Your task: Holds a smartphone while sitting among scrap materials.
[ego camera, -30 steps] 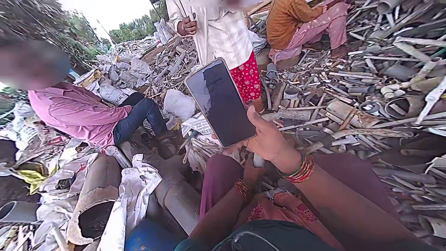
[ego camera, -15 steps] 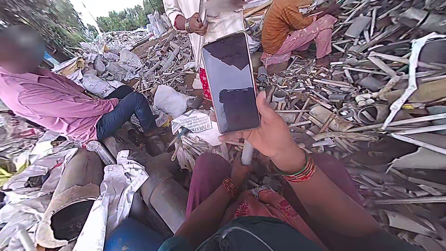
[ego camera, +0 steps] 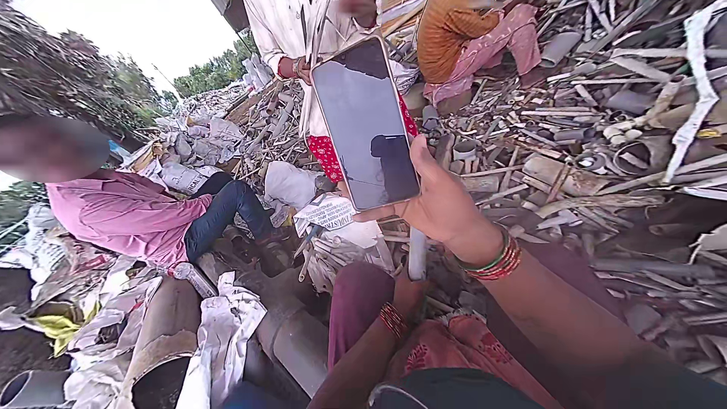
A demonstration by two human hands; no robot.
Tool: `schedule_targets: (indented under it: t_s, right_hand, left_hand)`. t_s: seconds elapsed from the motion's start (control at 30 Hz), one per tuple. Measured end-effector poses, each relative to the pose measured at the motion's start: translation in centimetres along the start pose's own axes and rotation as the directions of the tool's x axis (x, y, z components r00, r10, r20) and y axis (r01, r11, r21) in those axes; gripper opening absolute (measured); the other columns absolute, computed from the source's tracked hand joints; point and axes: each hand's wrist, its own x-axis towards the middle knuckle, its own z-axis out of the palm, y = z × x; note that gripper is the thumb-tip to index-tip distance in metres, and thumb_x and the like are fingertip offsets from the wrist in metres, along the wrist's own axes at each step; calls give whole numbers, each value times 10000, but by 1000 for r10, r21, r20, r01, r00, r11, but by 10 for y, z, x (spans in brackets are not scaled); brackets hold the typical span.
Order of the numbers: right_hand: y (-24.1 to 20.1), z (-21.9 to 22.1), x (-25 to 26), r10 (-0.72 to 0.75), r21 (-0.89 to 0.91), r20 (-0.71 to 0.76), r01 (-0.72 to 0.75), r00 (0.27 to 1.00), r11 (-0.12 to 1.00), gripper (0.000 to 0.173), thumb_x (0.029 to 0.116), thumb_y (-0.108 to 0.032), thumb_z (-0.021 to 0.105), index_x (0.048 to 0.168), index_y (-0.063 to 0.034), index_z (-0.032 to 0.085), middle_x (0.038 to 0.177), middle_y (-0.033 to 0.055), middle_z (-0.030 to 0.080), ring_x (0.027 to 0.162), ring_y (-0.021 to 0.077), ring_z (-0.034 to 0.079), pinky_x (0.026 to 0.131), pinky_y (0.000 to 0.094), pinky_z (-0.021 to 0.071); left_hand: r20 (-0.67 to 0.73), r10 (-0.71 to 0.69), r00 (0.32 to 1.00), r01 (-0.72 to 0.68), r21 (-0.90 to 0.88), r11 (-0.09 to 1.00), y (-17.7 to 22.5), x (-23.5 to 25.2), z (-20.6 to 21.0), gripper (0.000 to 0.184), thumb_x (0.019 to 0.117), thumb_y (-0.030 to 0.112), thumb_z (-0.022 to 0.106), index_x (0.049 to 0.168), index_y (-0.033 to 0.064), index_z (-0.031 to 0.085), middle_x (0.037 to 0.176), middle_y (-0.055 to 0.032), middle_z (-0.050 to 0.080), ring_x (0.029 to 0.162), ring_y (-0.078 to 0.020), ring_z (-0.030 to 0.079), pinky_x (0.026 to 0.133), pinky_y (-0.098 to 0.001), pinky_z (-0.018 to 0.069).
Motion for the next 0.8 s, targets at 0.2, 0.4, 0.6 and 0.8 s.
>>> schedule_targets:
  t_s: [0.2, 0.4, 0.6, 0.8]
  right_hand:
    - [-15, -10, -3, -39, -13, -33, 38, 999, 999, 552, 1085, -540, 163, 1387, -162, 429, 1294, 148, 627, 1109, 345, 693, 774, 516, 639]
    - [-16, -15, -1, -61, -14, -34, 60, 998, 998, 528, 1080, -549, 258, 1418, -207, 478, 1309, 108, 642, 1092, 309, 706, 746, 500, 641]
    - [-11, -14, -3, -49, -2, -20, 49, 999, 999, 564, 1027, -619, 397, 1406, -214, 503, 1259, 126, 672, 1041, 322, 727, 685, 486, 652]
    - [-7, -4, -9, -95, -192, -128, 69, 987, 979, 527, 1039, -596, 403, 1406, -233, 511, 1205, 66, 695, 984, 254, 745, 623, 435, 656]
  left_hand:
    - [3, -42, 999, 42, 1, 999, -4, 3, 5, 588, 892, 117, 745, 1389, -84, 504, 1259, -282, 620, 1148, -329, 622, 1026, -479, 486]
    - [20, -22, 1000, 21, 48, 999, -7, 8, 6, 710, 893, 148, 762, 1478, -71, 424, 1351, -325, 568, 1261, -400, 571, 1092, -539, 436]
    - [30, 28, 999, -32, 138, 990, -14, 12, -1, 622, 873, 176, 774, 1386, -78, 530, 1219, -294, 644, 1132, -364, 638, 1021, -528, 489]
    - [5, -54, 999, 50, 310, 950, -25, 27, -18, 594, 914, 162, 750, 1408, -74, 520, 1340, -308, 598, 1268, -415, 583, 1103, -550, 437]
